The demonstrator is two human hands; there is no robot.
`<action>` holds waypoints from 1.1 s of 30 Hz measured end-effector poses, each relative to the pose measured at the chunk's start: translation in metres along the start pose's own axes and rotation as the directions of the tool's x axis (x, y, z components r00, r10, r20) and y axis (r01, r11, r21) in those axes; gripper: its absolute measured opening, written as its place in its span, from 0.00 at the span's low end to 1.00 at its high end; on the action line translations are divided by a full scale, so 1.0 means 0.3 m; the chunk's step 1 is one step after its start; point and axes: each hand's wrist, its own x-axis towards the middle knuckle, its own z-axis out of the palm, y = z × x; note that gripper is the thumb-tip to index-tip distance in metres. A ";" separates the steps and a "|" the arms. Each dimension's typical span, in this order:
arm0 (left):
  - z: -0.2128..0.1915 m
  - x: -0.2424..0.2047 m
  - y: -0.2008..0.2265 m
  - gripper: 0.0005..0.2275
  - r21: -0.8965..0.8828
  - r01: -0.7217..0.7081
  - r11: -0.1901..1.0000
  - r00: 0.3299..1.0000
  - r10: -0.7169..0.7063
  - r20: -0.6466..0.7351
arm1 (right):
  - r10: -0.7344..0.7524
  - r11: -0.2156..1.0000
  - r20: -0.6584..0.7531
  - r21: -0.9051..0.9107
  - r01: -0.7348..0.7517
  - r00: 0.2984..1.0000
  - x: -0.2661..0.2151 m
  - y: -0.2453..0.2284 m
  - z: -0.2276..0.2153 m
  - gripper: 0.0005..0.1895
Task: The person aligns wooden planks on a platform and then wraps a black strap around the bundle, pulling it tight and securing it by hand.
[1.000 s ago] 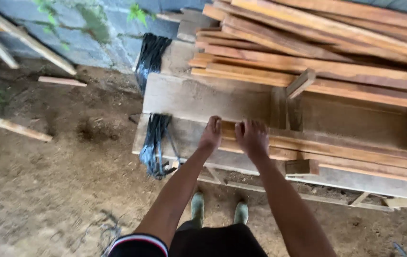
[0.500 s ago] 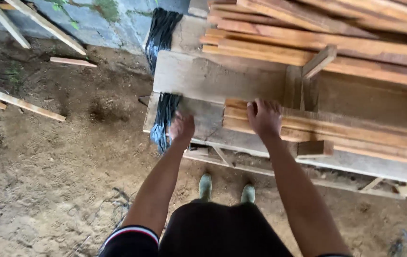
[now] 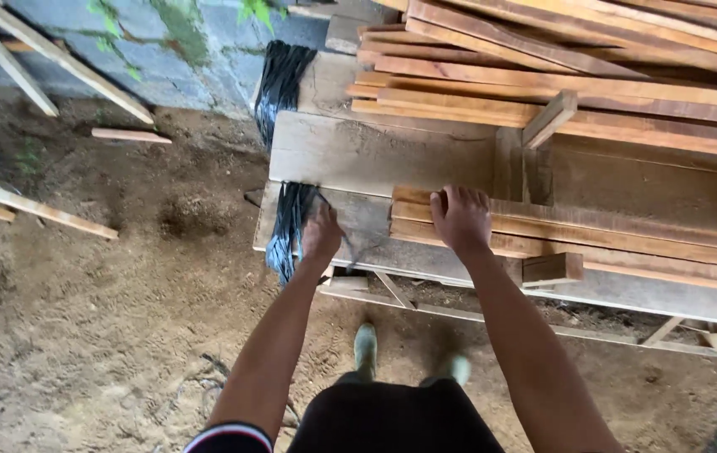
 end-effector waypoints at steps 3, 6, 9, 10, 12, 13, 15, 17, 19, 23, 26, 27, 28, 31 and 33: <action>-0.252 0.023 0.142 0.10 -0.500 0.098 0.860 0.970 -0.195 -0.147 | 0.005 1.000 -0.001 0.004 -0.005 1.000 -0.015 0.013 0.019 0.13; -0.411 -0.001 0.238 0.10 -0.592 -0.007 0.806 0.974 -0.130 -0.188 | -0.013 0.999 -0.037 0.041 0.014 0.999 0.012 -0.017 -0.073 0.15; -0.558 -0.025 0.379 0.09 -0.553 -0.100 0.827 0.972 -0.038 -0.232 | 0.236 0.870 0.519 0.264 -0.417 0.822 0.115 -0.064 -0.250 0.28; -0.586 -0.049 0.436 0.10 -0.614 -0.125 0.779 0.975 -0.018 -0.221 | 0.187 0.826 0.537 0.367 -0.428 0.823 0.103 -0.049 -0.253 0.28; -0.614 -0.093 0.544 0.11 -0.672 -0.146 0.726 0.978 0.002 -0.210 | 0.137 0.771 0.551 0.462 -0.437 0.823 0.063 -0.024 -0.175 0.28; -0.615 -0.114 0.598 0.09 -0.658 -0.120 0.743 0.982 -0.010 -0.191 | 0.221 0.601 0.636 0.507 -0.617 0.739 0.035 -0.013 -0.095 0.32; -0.640 -0.097 0.716 0.07 -0.643 -0.125 0.756 0.981 -0.001 -0.192 | 0.291 0.401 0.703 0.527 -0.750 0.649 0.076 -0.020 -0.171 0.36; -0.620 -0.119 0.832 0.14 -0.791 -0.162 0.590 0.980 0.002 -0.200 | 0.165 0.180 0.684 0.687 -0.704 0.711 0.137 -0.099 -0.502 0.34; -0.610 -0.170 0.914 0.11 -0.796 -0.168 0.582 0.974 -0.025 -0.224 | 0.126 0.255 0.718 0.643 -0.722 0.684 0.012 -0.001 -0.438 0.35; -0.607 -0.199 1.041 0.11 -0.876 -0.207 0.435 0.963 -0.070 -0.262 | 0.216 0.347 0.534 0.741 -0.576 0.817 0.007 0.066 -0.743 0.22; -0.610 -0.217 1.143 0.10 -0.999 -0.029 0.039 0.990 -0.134 -0.034 | 0.102 0.462 0.397 0.793 -0.397 0.912 -0.083 0.257 -0.672 0.15; -0.588 -0.213 1.149 0.10 -0.999 -0.026 0.038 0.991 -0.130 -0.031 | 0.107 0.463 0.398 0.791 -0.400 0.911 -0.083 0.279 -0.770 0.15; -0.575 -0.202 1.152 0.11 -1.000 0.003 -0.013 0.972 -0.233 0.006 | 0.075 0.484 0.370 0.798 -0.358 0.926 -0.072 0.299 -0.867 0.16; -0.580 -0.223 1.166 0.11 -0.999 0.015 -0.051 0.949 -0.315 0.030 | 0.004 0.535 0.357 0.788 -0.304 0.934 -0.116 0.482 -0.952 0.20; -0.569 -0.239 1.179 0.11 -0.999 0.008 -0.037 0.956 -0.291 0.019 | -0.026 0.568 0.378 0.767 -0.298 0.925 -0.147 0.616 -1.012 0.23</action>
